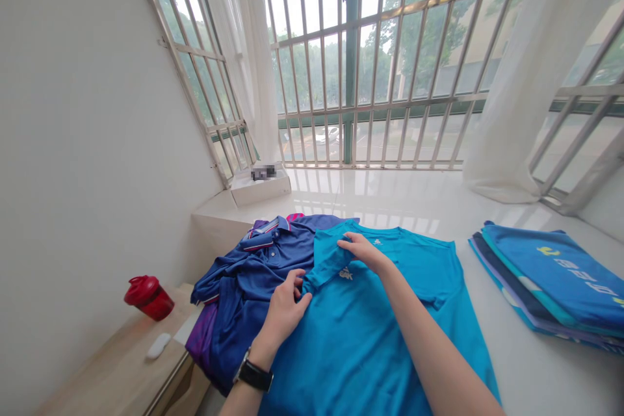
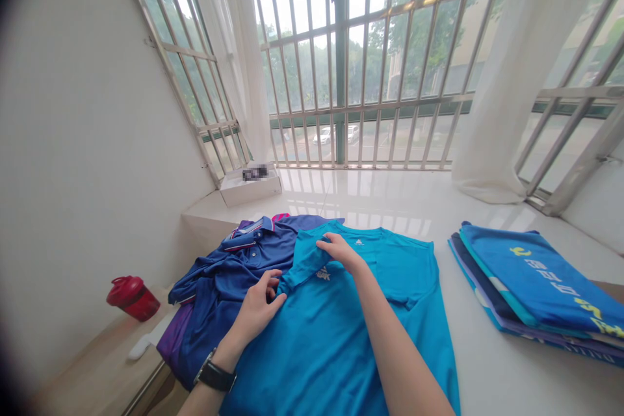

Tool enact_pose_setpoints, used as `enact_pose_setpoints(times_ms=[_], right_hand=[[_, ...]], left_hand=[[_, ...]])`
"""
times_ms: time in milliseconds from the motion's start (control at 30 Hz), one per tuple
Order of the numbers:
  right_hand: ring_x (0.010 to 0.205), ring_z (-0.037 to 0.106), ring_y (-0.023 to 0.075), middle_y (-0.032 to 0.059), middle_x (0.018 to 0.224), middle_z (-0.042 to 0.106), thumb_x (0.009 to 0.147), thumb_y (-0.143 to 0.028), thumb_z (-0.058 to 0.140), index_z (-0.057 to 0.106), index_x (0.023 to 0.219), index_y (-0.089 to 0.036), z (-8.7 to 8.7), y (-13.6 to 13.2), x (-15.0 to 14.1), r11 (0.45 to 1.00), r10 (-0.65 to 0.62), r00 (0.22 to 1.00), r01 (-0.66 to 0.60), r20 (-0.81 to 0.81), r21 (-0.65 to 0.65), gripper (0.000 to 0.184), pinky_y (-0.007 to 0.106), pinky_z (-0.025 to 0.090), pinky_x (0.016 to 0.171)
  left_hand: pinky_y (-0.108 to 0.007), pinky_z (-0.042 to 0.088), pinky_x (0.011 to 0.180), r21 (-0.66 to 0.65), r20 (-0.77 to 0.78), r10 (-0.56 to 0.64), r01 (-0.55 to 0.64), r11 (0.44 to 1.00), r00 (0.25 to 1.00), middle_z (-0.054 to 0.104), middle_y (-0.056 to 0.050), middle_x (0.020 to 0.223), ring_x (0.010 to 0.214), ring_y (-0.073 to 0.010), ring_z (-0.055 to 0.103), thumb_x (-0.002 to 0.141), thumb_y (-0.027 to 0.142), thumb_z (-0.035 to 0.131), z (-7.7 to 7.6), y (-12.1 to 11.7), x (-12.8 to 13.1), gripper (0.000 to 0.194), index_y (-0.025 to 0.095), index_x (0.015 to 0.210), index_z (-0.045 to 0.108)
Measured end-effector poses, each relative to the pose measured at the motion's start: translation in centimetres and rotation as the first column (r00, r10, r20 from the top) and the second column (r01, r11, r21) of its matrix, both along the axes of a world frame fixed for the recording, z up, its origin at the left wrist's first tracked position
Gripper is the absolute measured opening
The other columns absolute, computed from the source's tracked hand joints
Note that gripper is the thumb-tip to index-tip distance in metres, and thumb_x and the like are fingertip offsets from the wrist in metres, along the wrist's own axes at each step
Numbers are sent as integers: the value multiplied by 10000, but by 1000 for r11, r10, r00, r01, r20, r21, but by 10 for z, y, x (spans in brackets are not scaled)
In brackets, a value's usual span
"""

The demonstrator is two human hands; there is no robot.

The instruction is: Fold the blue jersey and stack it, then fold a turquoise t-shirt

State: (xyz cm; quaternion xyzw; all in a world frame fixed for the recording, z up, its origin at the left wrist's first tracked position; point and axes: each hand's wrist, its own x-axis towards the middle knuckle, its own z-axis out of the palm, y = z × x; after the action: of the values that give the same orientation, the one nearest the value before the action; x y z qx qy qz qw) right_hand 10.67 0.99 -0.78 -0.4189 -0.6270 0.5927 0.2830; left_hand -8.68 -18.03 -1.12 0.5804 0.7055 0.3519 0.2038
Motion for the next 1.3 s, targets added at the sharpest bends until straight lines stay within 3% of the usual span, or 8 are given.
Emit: enact_pose_setpoints(times_ms=[100,300,400,567,733,967,1133,1300], right_hand=[[761,638,185,14,809,686,697,-495,756,639,909,-226,0,-1,0,999,-15,999,13,-48,-36,361,273,491,609],[629,578,129,-25,727,644,687,-518,755,620,940,-222,0,0,2,996,-45,994,36,-102,-86,413,239,443,550],[603,557,119,-23,711,635,684,-509,760,626,937,-217,0,2,4,994,-65,994,57,-83,-97,409,231,423,531],[617,544,121,-21,708,617,708,-455,747,645,955,-211,-3,7,7,993,-101,995,101,-5,-69,362,224,398,523],[580,500,110,-34,659,571,706,-403,748,668,884,-201,-11,11,7,993,-118,991,118,61,0,281,219,345,478],[567,517,127,-34,619,563,725,-367,725,657,901,-188,-18,12,5,994,-104,990,101,94,29,260,236,374,474],[584,524,129,-30,639,569,753,-367,697,650,923,-186,-20,12,7,995,-96,991,94,93,27,252,235,392,484],[598,531,127,-25,667,588,756,-385,697,652,933,-191,-22,13,9,996,-89,992,87,87,27,266,228,388,486]], left_hand=[[-248,445,636,-41,-37,16,-17,999,999,675,-7,852,612,-131,581,767,209,603,-2,5,-1,487,170,1251,565],[-223,355,575,-64,-13,-34,33,997,999,574,39,642,591,-119,521,781,200,572,7,12,0,105,181,846,653],[-223,350,578,-46,-25,-21,20,999,999,605,30,680,607,-119,526,824,252,562,15,6,4,83,188,810,613],[-227,343,617,-114,-185,-6,-16,993,983,670,5,836,704,-132,588,818,244,580,29,-19,15,89,206,885,623],[-234,330,634,-237,-263,-41,-23,971,964,670,16,870,760,-149,612,779,231,609,33,-50,16,243,248,1020,635],[-235,298,608,-325,-285,-142,44,945,948,658,56,749,685,-129,596,748,136,552,34,-85,11,205,256,900,619],[-243,311,635,-333,-359,-93,-34,942,928,654,16,826,738,-151,597,833,189,509,32,-98,4,120,239,881,608],[-253,311,658,-335,-366,-83,-49,941,927,619,2,822,747,-160,571,808,215,534,28,-110,-6,31,218,817,563]])
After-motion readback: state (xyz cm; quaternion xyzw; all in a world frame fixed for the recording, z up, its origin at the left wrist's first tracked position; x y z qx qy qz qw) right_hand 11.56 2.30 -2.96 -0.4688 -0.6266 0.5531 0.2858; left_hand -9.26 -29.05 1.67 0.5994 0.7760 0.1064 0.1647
